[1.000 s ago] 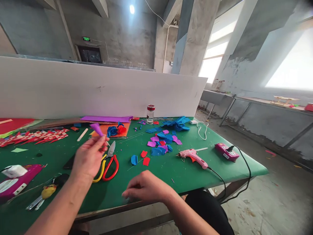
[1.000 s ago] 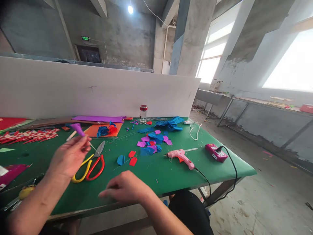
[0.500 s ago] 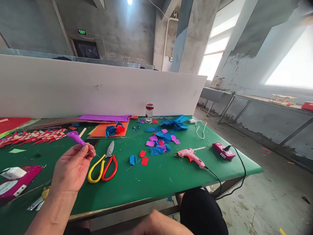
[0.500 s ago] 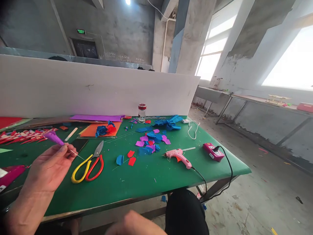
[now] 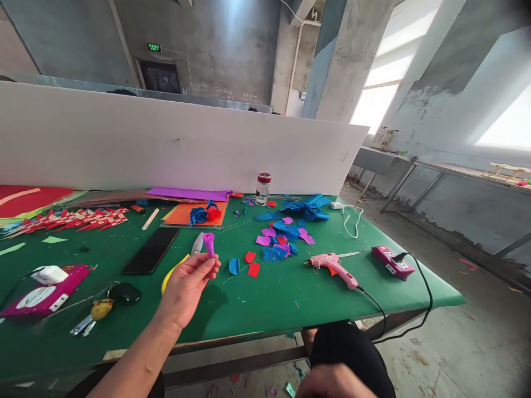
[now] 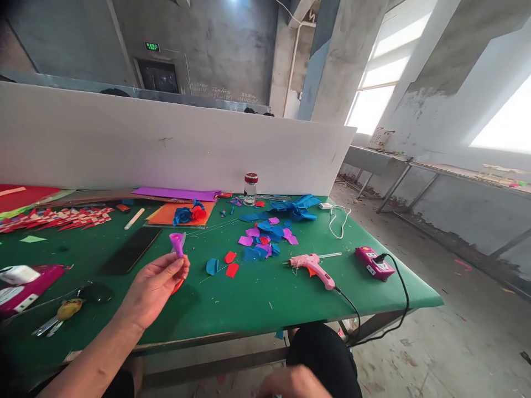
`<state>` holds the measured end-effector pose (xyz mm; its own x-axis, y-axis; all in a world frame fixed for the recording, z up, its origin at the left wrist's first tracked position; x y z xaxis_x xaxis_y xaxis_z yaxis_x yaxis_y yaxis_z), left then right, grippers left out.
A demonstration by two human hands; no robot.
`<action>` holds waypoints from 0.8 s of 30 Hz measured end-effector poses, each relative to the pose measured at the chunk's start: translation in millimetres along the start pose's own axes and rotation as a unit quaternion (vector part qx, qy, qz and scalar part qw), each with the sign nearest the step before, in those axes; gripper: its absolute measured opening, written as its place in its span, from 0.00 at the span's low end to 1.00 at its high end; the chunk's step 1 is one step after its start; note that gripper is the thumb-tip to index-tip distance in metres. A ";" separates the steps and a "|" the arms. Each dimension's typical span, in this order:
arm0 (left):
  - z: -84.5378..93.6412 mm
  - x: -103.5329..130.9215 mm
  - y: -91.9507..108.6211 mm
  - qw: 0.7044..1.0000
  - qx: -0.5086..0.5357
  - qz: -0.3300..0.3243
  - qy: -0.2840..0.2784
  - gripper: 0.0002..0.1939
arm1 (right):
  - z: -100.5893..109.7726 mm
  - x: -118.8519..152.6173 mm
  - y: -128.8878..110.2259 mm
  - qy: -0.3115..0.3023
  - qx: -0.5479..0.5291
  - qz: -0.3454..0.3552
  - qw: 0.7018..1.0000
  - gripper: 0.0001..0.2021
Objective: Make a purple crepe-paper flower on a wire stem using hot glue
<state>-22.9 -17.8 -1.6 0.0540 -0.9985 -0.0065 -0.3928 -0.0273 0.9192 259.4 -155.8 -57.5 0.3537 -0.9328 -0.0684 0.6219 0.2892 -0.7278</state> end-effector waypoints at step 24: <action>2.2 6.6 -12.2 0.994 -0.052 0.004 -0.097 0.08 | 54.4 -255.3 17.1 -0.079 0.230 -0.020 0.970 0.11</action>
<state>-19.7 -24.2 -13.7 -0.1312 -0.9891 -0.0665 -0.2941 -0.0252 0.9554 217.8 99.0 -15.3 0.4029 -0.9112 0.0858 0.8705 0.3525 -0.3433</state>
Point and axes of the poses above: each hand's wrist, its own x-axis away from the middle knuckle, its own z-axis out of the back of the hand, y = z × x, the point moved 1 cm from there along -x, towards the middle knuckle, and after that the axes turned 2 degrees about -x, right-handed, at the moved point
